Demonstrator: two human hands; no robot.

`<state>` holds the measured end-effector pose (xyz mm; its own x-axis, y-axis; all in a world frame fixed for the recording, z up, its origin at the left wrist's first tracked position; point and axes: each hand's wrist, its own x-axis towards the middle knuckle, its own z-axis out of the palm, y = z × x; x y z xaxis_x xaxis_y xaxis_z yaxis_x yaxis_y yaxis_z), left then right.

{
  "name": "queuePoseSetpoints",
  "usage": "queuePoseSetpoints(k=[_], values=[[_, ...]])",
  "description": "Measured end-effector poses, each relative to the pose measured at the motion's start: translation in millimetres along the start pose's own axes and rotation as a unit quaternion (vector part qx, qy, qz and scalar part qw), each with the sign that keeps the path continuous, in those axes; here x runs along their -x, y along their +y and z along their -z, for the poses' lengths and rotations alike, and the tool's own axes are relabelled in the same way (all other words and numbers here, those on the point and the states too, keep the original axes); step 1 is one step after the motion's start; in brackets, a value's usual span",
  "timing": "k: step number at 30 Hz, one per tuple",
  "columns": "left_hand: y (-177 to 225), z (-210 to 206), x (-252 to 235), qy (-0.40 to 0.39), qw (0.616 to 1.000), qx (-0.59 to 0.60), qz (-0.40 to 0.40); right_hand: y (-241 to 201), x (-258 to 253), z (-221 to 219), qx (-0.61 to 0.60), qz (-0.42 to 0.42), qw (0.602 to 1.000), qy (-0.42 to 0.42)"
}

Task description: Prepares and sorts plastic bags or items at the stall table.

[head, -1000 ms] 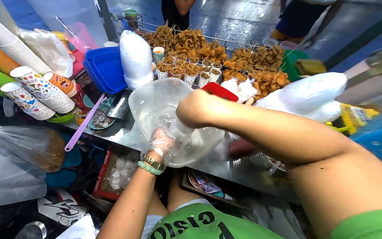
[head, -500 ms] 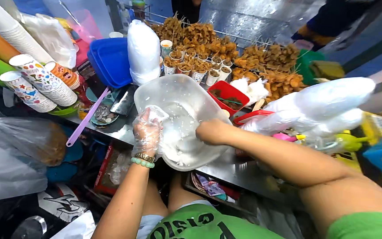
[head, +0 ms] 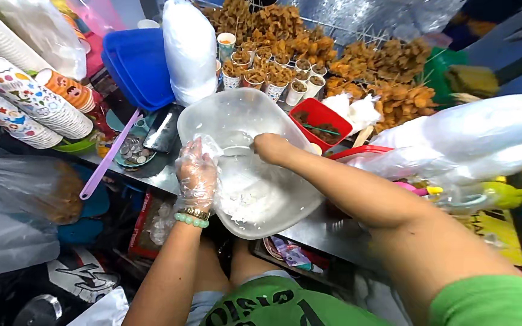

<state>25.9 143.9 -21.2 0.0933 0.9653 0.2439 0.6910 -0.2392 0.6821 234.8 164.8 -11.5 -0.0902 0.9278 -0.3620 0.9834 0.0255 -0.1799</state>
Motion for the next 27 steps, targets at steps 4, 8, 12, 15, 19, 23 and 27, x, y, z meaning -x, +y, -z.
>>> queuePoseSetpoints(k=[4,8,12,15,19,23,27], values=[[-0.2,-2.5,1.2,0.027,0.999,-0.014,-0.014,8.2,-27.2,-20.6,-0.004,0.149,0.987,-0.066],[-3.0,-3.2,3.1,0.024,0.999,-0.032,-0.03,-4.6,12.8,-23.3,0.059,0.214,0.954,-0.203],[-2.7,-4.7,4.3,0.028,0.999,-0.025,-0.031,24.4,15.3,0.3,0.012,0.103,0.992,-0.074],[3.9,-3.2,6.1,0.017,0.999,-0.025,-0.021,22.8,17.7,-13.9,0.031,0.073,0.992,-0.1],[2.1,-3.5,3.5,0.023,0.999,-0.029,-0.035,5.9,32.8,-9.0,0.047,0.099,0.983,-0.145],[1.4,-4.5,1.1,0.036,0.998,-0.028,-0.039,13.4,29.1,3.9,0.093,0.049,0.994,-0.025],[1.6,-3.9,1.2,0.018,1.0,-0.017,-0.015,6.2,37.9,-6.7,0.132,0.116,0.975,-0.135]])
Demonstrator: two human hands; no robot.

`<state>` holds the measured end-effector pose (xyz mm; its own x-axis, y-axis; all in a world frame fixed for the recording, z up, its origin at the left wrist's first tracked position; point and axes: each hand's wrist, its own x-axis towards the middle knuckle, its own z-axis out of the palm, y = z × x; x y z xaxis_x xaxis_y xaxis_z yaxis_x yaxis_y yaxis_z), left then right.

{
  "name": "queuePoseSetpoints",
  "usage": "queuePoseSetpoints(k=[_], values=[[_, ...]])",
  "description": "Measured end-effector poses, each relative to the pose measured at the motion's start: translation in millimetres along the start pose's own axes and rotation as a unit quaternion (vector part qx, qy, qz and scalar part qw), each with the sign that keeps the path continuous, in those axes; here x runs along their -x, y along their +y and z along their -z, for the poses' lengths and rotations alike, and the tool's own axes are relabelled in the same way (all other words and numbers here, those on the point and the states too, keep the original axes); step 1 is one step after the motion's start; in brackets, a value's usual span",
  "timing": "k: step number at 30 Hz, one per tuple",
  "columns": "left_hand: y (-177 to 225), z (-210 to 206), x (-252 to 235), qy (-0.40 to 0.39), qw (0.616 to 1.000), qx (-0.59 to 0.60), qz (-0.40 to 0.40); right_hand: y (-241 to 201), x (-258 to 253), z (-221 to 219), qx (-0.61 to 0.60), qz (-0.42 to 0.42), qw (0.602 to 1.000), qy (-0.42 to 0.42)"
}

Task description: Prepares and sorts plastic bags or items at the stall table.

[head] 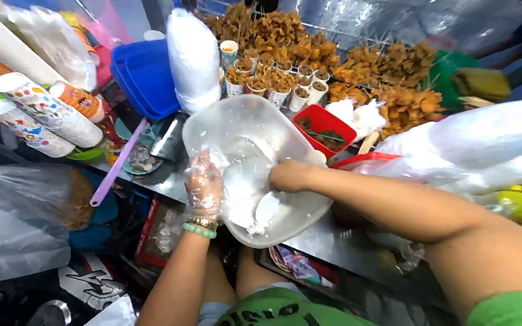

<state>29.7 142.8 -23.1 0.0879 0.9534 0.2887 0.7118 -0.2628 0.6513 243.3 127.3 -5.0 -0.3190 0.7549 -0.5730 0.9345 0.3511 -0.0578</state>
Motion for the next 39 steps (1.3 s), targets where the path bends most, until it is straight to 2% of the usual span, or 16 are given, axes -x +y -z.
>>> queuePoseSetpoints(k=[2,4,6,10,15,18,20,24,26,34,39], values=[[3.9,1.9,-1.6,-0.025,0.999,0.008,0.027,10.7,-3.0,4.9,0.03,-0.017,0.994,0.106],[6.1,4.4,-1.9,-0.024,0.999,0.015,0.027,18.6,-9.1,7.3,0.075,-0.061,0.983,0.159],[8.6,8.0,-1.6,-0.018,0.999,0.025,0.021,13.8,-9.3,3.6,0.099,-0.085,0.983,0.13],[12.8,11.8,-2.2,-0.046,0.998,0.03,0.033,-5.5,2.3,8.1,0.11,-0.12,0.987,0.007],[15.4,11.4,-1.9,-0.054,0.997,0.043,0.042,-8.4,12.8,3.3,0.082,-0.192,0.978,-0.019],[14.1,10.5,-3.3,-0.068,0.996,0.042,0.038,-23.8,25.1,2.0,0.053,-0.154,0.985,-0.065],[14.4,10.0,-4.3,-0.072,0.996,0.04,0.044,-16.4,18.7,-4.0,0.015,-0.11,0.991,-0.072],[16.1,10.7,-4.1,-0.074,0.995,0.045,0.048,17.2,-9.2,-23.0,-0.074,-0.13,0.988,0.045],[16.4,9.2,-3.6,-0.068,0.995,0.048,0.05,28.0,-21.9,-31.0,-0.104,-0.096,0.988,0.068],[17.9,12.1,-3.5,-0.074,0.994,0.043,0.067,1.4,-32.4,-42.6,-0.066,0.044,0.99,-0.118],[15.5,12.4,-4.3,-0.082,0.993,0.047,0.067,14.0,-23.4,-39.0,-0.137,0.043,0.974,-0.175]])
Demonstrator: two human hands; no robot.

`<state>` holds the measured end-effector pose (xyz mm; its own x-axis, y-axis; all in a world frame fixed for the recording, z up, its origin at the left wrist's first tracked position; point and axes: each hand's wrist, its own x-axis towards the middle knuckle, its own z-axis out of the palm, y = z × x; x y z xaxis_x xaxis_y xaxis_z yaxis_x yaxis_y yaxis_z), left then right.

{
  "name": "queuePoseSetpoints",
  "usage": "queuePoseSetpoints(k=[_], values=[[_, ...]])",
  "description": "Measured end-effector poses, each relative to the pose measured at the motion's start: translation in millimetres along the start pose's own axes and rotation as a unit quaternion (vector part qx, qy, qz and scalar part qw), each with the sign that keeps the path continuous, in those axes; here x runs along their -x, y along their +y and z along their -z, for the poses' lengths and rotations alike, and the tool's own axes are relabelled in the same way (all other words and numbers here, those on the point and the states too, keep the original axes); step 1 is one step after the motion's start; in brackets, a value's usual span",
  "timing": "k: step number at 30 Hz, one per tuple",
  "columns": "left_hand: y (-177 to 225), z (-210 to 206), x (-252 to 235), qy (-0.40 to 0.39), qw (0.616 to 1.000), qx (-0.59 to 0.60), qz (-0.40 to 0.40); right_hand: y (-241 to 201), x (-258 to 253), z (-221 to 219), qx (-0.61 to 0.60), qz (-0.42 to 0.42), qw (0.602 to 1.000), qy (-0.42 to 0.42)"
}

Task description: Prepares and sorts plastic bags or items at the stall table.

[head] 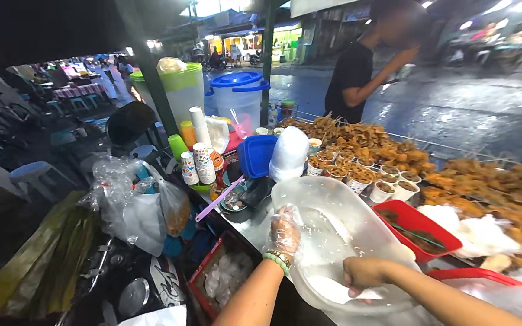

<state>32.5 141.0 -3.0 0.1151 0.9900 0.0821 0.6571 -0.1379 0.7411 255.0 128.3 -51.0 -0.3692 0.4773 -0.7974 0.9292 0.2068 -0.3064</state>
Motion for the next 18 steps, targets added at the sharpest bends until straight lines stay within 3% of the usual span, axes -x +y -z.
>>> queuePoseSetpoints(k=[4,9,13,18], values=[[-0.7,-2.5,0.7,0.011,1.0,0.01,-0.005,13.0,9.8,5.6,-0.086,0.008,0.996,-0.027],[-1.7,-4.5,3.1,0.027,0.999,0.04,-0.016,24.8,34.9,14.6,-0.156,0.088,0.984,-0.014],[0.7,-2.7,2.5,0.011,0.999,0.036,-0.015,28.7,63.5,20.1,-0.218,0.118,0.967,0.064],[10.2,9.7,4.2,-0.068,0.995,0.061,0.038,29.7,107.4,28.7,-0.278,0.122,0.932,0.197]])
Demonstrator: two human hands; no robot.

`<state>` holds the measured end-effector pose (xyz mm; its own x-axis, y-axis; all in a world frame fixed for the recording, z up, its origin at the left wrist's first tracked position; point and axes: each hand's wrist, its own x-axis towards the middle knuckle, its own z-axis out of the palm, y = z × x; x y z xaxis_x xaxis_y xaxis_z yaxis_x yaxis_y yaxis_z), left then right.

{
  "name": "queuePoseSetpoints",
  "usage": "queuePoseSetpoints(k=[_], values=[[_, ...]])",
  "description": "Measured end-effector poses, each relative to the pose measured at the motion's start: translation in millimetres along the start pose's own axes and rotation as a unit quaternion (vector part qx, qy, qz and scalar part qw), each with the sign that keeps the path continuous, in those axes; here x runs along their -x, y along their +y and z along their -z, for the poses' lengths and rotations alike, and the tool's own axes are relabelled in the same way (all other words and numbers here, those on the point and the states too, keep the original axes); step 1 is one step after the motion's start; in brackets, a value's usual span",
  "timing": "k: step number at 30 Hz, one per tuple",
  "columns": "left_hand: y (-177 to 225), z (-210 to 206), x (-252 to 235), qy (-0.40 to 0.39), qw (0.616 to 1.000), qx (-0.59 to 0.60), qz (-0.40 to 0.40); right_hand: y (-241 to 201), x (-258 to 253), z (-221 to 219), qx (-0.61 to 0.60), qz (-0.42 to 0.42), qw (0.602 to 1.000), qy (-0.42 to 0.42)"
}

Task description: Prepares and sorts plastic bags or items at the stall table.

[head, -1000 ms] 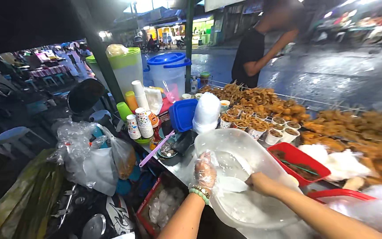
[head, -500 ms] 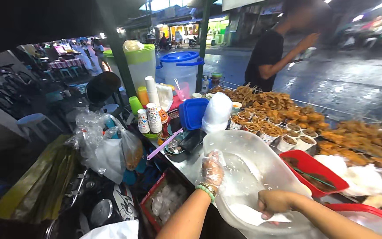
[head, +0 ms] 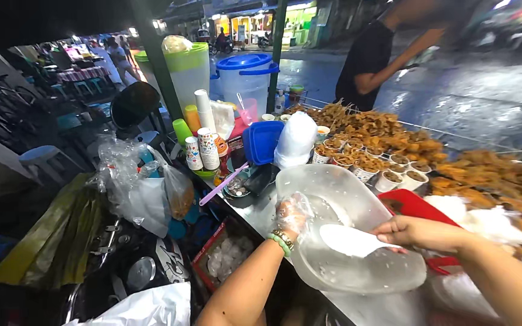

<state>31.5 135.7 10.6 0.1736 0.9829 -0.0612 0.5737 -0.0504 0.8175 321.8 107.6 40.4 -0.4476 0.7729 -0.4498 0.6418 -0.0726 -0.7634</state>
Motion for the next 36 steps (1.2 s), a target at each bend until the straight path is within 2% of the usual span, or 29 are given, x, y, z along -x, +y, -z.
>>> queuePoseSetpoints(k=[4,8,10,14,16,19,25,29,31,33,36], values=[[6.6,-6.5,13.1,-0.07,0.997,0.016,0.002,-27.8,22.4,7.8,0.013,-0.036,0.994,0.101],[15.9,-16.6,38.8,-0.135,0.988,-0.002,-0.072,-60.5,18.1,1.0,0.206,-0.089,0.967,0.121],[17.4,-25.1,46.0,-0.152,0.984,-0.008,-0.089,-81.3,9.0,-14.6,0.299,-0.104,0.944,0.096],[23.3,-34.8,54.5,-0.174,0.983,-0.025,-0.049,-126.2,-8.0,-68.9,0.462,-0.182,0.867,0.037],[24.4,-36.5,57.4,-0.178,0.983,-0.018,-0.037,-149.2,-4.8,-95.8,0.504,-0.216,0.835,0.041],[23.9,-36.1,61.4,-0.166,0.986,-0.007,-0.031,-166.9,3.5,-115.8,0.548,-0.218,0.804,0.075],[29.7,-24.2,48.6,-0.147,0.987,0.066,0.017,-202.9,52.5,-94.2,0.496,-0.19,0.827,0.185],[27.0,-10.2,45.2,-0.131,0.985,0.104,0.042,-186.3,79.7,-86.5,0.479,-0.176,0.807,0.295],[24.8,-5.0,44.8,-0.114,0.986,0.112,0.042,-165.4,75.2,-83.5,0.449,-0.2,0.823,0.285],[24.3,0.9,45.1,-0.106,0.988,0.104,0.037,-140.0,59.3,-82.9,0.404,-0.22,0.857,0.233],[23.1,6.8,46.5,-0.094,0.991,0.096,0.027,-102.3,31.9,-85.8,0.359,-0.158,0.895,0.213]])
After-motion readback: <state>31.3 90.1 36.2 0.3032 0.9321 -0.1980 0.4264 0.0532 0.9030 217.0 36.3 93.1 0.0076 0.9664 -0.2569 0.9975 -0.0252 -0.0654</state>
